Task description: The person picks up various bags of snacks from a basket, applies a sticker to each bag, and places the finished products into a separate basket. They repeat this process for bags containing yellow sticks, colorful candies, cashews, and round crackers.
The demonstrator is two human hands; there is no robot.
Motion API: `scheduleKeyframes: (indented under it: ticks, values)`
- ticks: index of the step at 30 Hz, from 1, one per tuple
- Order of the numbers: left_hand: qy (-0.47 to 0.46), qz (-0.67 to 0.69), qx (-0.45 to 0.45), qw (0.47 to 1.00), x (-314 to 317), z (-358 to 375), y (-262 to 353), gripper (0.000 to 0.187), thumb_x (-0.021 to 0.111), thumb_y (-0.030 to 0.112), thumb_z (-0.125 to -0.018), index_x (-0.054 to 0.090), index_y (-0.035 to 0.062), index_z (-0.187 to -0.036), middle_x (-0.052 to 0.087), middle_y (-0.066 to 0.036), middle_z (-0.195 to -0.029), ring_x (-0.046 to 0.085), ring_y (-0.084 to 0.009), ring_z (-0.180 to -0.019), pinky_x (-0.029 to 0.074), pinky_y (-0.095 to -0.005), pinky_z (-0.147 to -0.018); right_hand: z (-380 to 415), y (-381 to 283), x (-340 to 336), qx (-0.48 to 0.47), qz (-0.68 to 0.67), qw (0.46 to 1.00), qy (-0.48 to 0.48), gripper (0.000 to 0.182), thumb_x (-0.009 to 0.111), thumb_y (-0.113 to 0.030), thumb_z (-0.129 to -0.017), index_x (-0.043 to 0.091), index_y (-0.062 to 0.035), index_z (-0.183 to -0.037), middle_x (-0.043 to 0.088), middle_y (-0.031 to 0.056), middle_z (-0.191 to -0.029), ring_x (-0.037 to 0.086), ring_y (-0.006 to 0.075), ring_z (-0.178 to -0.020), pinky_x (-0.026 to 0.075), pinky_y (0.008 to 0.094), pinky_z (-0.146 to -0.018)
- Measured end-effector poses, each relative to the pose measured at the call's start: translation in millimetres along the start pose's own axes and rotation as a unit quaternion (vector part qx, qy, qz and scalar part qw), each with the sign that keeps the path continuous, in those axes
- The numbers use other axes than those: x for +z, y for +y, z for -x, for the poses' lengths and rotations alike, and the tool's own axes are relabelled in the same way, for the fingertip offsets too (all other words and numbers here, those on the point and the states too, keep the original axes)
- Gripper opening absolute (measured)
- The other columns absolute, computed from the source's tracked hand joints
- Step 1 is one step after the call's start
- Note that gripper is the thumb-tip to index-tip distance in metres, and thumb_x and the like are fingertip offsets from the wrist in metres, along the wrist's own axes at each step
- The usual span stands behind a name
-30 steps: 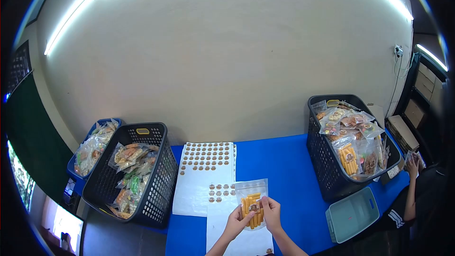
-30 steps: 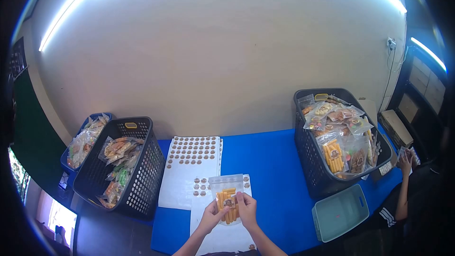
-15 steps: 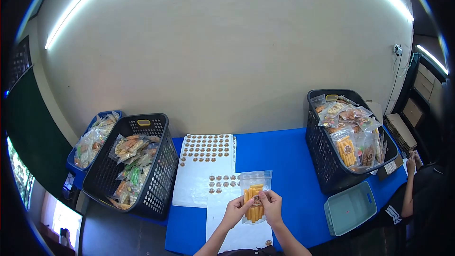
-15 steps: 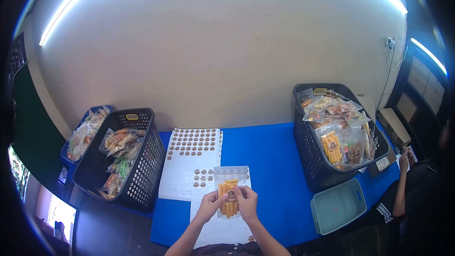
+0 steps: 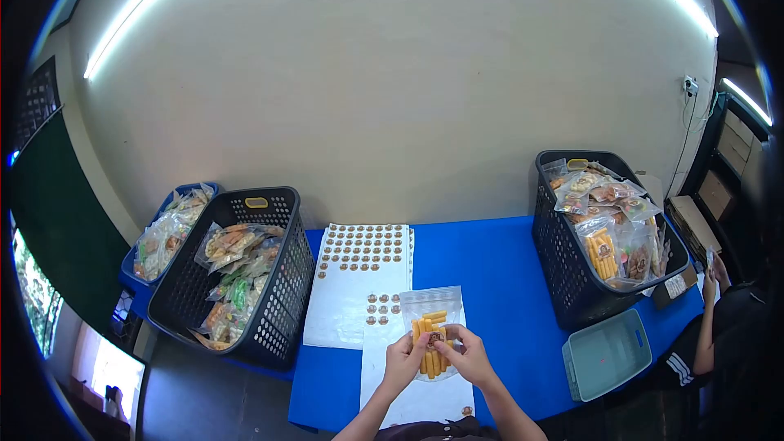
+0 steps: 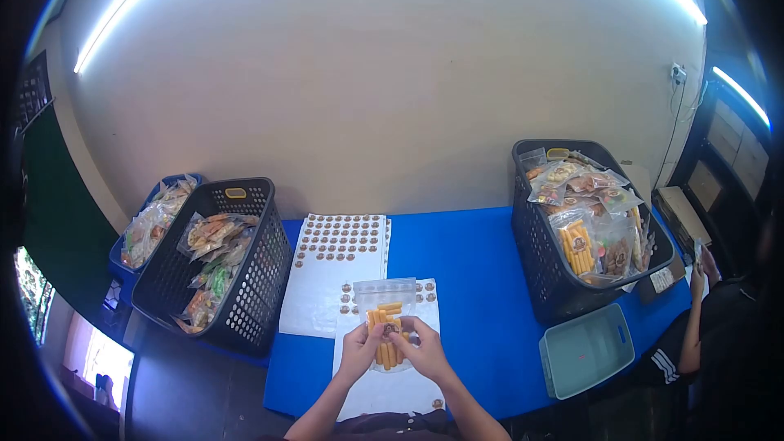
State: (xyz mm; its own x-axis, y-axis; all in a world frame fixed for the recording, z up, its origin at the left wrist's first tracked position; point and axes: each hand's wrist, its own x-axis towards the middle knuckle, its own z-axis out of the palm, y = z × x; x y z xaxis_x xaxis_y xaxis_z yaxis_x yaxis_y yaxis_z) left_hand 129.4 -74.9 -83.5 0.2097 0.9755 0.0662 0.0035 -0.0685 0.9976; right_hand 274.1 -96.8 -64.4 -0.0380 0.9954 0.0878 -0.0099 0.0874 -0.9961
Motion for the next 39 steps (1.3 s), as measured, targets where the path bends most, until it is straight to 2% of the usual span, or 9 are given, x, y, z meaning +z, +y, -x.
scheduleKeyframes:
  ticks: [7,13,19,22,25,28,31,37,39]
  values:
    - [-0.033,0.113,-0.024,0.993,-5.3,-5.9,-11.6,0.033,0.047,0.027,-0.089,0.055,-0.0029,-0.101,0.06,-0.006,-0.083,0.052,-0.005,-0.072,0.044,-0.0201,-0.061,2.2,13.1,-7.1,-0.007,-0.047,0.999,-0.002,0.03,0.059,-0.015,-0.081,0.052,0.0022,-0.104,0.058,0.0088,-0.096,0.055,0.0115,-0.087,0.047,0.0246,-0.071]
    - [-0.094,0.072,-0.061,0.991,1.8,3.7,14.5,0.032,0.052,0.018,-0.086,0.049,-0.0006,-0.112,0.056,-0.007,-0.1,0.053,-0.0093,-0.09,0.044,-0.0249,-0.078,0.0,8.9,3.2,0.002,-0.014,0.994,0.11,0.025,0.064,-0.019,-0.077,0.058,0.0016,-0.09,0.062,0.0059,-0.081,0.058,0.0087,-0.071,0.047,0.021,-0.059]
    - [-0.111,0.116,-0.07,0.985,-6.6,3.9,7.4,0.032,0.054,0.015,-0.085,0.049,-0.001,-0.112,0.056,-0.006,-0.1,0.053,-0.0092,-0.09,0.043,-0.0246,-0.079,2.7,3.6,11.5,-0.013,0.019,0.992,0.127,0.018,0.061,-0.015,-0.08,0.058,0.0024,-0.084,0.061,0.0063,-0.077,0.056,0.0089,-0.072,0.046,0.0222,-0.063]
    - [-0.072,0.098,-0.026,0.992,-3.4,5.1,-1.0,0.035,0.054,0.019,-0.085,0.048,-0.0029,-0.111,0.059,-0.005,-0.09,0.054,-0.005,-0.074,0.044,-0.018,-0.061,-0.2,-0.2,12.1,-0.045,0.009,0.991,0.128,0.019,0.06,-0.016,-0.081,0.058,0.0028,-0.085,0.061,0.0059,-0.077,0.055,0.0084,-0.071,0.045,0.0216,-0.062]
    - [-0.016,0.113,-0.049,0.992,-0.5,3.3,0.6,0.031,0.054,0.021,-0.086,0.052,-0.003,-0.106,0.06,-0.004,-0.084,0.053,-0.0037,-0.071,0.043,-0.0182,-0.058,-4.9,4.2,9.8,-0.013,-0.054,0.991,0.122,0.018,0.06,-0.015,-0.081,0.057,0.0023,-0.084,0.06,0.0053,-0.076,0.055,0.0074,-0.071,0.044,0.0207,-0.062]
    - [-0.024,0.051,-0.052,0.997,-0.9,-2.6,6.6,0.028,0.049,0.019,-0.088,0.053,-0.0027,-0.105,0.06,-0.005,-0.089,0.055,-0.0073,-0.08,0.044,-0.0215,-0.07,-4.2,-1.3,14.9,-0.006,-0.029,0.993,0.117,0.017,0.062,-0.014,-0.08,0.056,0.0015,-0.082,0.059,0.0044,-0.075,0.054,0.0064,-0.07,0.043,0.02,-0.06]
    - [-0.015,0.033,-0.024,0.999,2.7,-3.8,5.8,0.028,0.048,0.021,-0.089,0.054,-0.0028,-0.104,0.06,-0.006,-0.088,0.055,-0.0075,-0.079,0.045,-0.0218,-0.069,-5.9,8.1,14.1,-0.032,-0.032,0.989,0.139,0.02,0.065,-0.017,-0.077,0.057,0.0005,-0.081,0.061,0.0047,-0.073,0.054,0.0054,-0.065,0.043,0.0194,-0.055]
    - [-0.013,0.083,-0.026,0.996,7.7,-1.7,6.8,0.029,0.048,0.021,-0.089,0.054,-0.0023,-0.105,0.06,-0.006,-0.092,0.055,-0.0099,-0.084,0.045,-0.0235,-0.073,-1.4,15.7,13.4,-0.051,-0.02,0.987,0.149,0.016,0.064,-0.012,-0.078,0.054,0.0003,-0.08,0.058,0.0026,-0.071,0.053,0.0054,-0.065,0.042,0.0189,-0.057]
    - [0.03,0.201,-0.019,0.979,7.5,-8.3,16.9,0.028,0.049,0.02,-0.088,0.053,-0.0017,-0.106,0.06,-0.006,-0.093,0.056,-0.0113,-0.085,0.044,-0.0238,-0.075,1.9,17.0,14.1,-0.035,-0.032,0.99,0.136,0.016,0.064,-0.013,-0.078,0.053,-0.0002,-0.079,0.057,0.0022,-0.071,0.052,0.0051,-0.065,0.041,0.0186,-0.056]
